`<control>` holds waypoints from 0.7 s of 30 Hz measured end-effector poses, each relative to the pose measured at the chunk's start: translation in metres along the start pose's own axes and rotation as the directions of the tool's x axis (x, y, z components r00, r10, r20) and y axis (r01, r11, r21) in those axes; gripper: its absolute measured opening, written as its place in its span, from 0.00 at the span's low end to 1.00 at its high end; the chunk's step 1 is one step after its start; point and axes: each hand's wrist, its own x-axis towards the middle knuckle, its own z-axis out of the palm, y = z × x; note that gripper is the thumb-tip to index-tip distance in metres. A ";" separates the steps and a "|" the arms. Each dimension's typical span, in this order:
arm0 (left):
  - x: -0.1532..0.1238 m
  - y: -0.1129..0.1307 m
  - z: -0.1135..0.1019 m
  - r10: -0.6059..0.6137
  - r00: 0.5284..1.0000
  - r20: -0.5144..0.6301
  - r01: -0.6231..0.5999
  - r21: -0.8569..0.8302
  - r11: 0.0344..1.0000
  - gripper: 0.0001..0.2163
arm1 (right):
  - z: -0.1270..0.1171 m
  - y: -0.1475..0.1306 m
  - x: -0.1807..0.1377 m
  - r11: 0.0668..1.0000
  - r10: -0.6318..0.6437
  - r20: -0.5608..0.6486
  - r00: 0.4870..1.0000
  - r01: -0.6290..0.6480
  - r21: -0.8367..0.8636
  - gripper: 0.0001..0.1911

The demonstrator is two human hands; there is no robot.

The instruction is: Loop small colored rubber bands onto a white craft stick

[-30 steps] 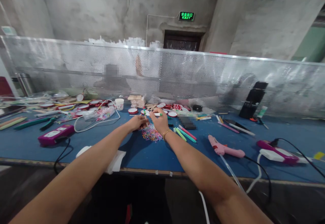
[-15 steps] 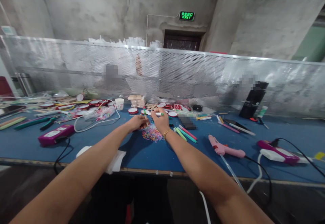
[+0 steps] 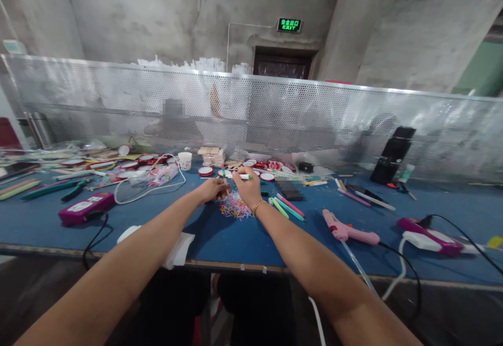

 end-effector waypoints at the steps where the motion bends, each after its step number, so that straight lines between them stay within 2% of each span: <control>1: 0.000 0.000 0.000 0.000 1.000 -0.005 0.000 -0.001 1.000 0.15 | 0.001 0.000 0.000 1.000 -0.003 0.009 1.000 0.003 -0.007 0.12; 21: 0.001 -0.002 -0.001 -0.001 1.000 0.000 0.001 0.013 1.000 0.16 | -0.002 -0.003 0.000 1.000 0.009 -0.021 1.000 -0.009 0.013 0.12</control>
